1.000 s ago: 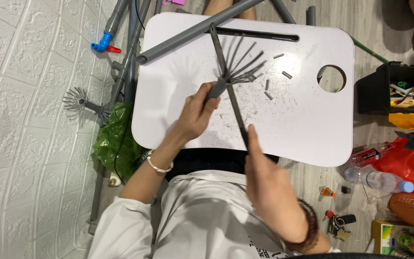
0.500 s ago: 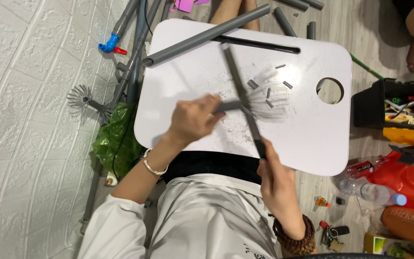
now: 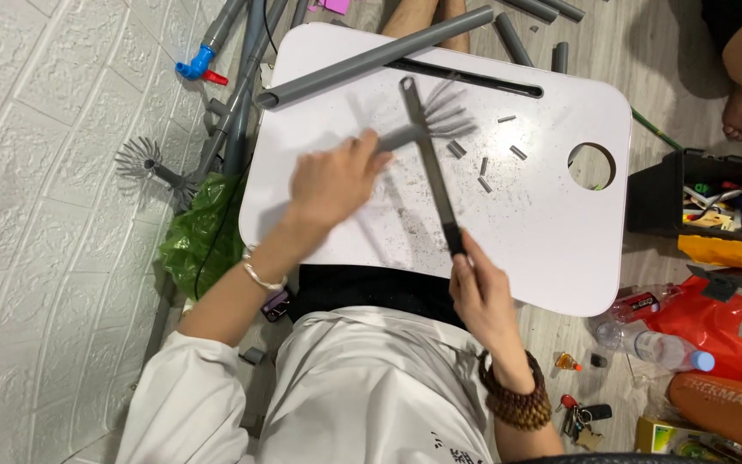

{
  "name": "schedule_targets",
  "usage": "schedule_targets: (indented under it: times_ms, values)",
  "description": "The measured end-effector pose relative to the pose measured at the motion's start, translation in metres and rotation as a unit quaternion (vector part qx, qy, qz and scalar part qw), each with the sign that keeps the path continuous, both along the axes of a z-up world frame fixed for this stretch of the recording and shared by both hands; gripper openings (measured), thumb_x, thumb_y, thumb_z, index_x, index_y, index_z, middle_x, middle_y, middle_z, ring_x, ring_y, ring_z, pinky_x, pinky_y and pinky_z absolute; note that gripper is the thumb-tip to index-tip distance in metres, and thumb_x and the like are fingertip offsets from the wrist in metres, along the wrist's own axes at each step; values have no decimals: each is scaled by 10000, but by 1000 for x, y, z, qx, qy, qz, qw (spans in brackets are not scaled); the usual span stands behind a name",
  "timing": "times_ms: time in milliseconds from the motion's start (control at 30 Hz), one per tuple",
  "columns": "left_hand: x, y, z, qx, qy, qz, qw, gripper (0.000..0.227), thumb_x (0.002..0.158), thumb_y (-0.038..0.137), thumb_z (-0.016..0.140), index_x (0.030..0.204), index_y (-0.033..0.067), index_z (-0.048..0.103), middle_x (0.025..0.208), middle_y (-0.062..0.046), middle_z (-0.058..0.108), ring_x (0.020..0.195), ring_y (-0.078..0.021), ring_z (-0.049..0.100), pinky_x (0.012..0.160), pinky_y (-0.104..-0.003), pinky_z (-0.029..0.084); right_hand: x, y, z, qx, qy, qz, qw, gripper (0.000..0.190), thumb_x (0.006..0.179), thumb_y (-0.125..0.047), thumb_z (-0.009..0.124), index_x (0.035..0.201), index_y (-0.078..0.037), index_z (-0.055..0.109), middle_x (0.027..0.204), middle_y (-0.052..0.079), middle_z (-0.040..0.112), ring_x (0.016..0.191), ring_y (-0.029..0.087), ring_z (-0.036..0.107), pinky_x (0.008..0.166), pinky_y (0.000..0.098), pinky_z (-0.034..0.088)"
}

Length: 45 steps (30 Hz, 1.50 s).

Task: Scraping and cleaning the edges of grey plastic pipe fittings with a flat file on a portable desk.

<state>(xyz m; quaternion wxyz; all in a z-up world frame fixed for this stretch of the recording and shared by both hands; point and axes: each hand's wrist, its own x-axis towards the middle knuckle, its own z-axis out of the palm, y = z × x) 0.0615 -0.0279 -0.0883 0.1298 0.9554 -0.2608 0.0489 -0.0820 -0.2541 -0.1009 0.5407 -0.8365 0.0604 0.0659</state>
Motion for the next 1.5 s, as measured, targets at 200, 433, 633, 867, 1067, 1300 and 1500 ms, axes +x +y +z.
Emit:
schedule_targets:
  times_ms: [200,433,633,867,1067,1300,1500]
  values:
    - [-4,-5,12,0,132,-35,991,443,1094,403,333,1121,14,543,610,-129,555,305,-199,535,269,-351,403,25,10,27,82,21,-24,996,478,1052,-167,487,1510,-35,476,573,-43,483,427,48,401,387,238,329]
    - [-1,0,26,23,124,32,991,415,1032,443,434,1150,65,560,640,-122,664,431,-303,655,378,-453,515,26,9,25,124,60,-21,990,489,1057,-167,481,1527,-39,450,544,-44,445,396,47,356,365,251,305]
    - [5,3,8,36,47,8,998,327,1080,257,327,1127,42,568,631,-112,582,382,-232,595,236,-363,446,25,5,26,127,96,-31,987,515,1038,-167,473,1539,-58,423,545,-43,452,372,62,349,336,264,287]
    - [6,-2,10,14,155,41,987,459,1115,419,336,1148,10,542,556,-67,550,370,-213,586,271,-360,437,33,8,29,115,106,-16,988,501,1048,-175,455,1536,-68,418,542,-34,454,382,66,361,340,265,322]
    - [-2,-3,4,-25,27,31,999,414,1072,453,394,1132,81,565,534,-35,572,416,-236,599,360,-390,456,35,7,32,155,91,-16,984,481,1055,-157,466,1524,-53,451,559,-43,410,406,51,327,362,247,283]
    - [-1,-3,1,63,156,13,986,354,1164,298,308,1136,37,546,594,-59,595,405,-225,624,375,-413,509,42,7,40,135,87,-18,987,474,1059,-168,468,1522,-66,465,559,-43,437,398,53,361,354,245,291]
    - [7,-2,19,-15,116,86,989,402,1089,426,397,1116,61,562,584,-118,648,444,-283,647,370,-412,512,41,4,28,104,107,7,989,501,1042,-178,454,1537,-103,422,566,-47,480,388,57,400,330,257,339]
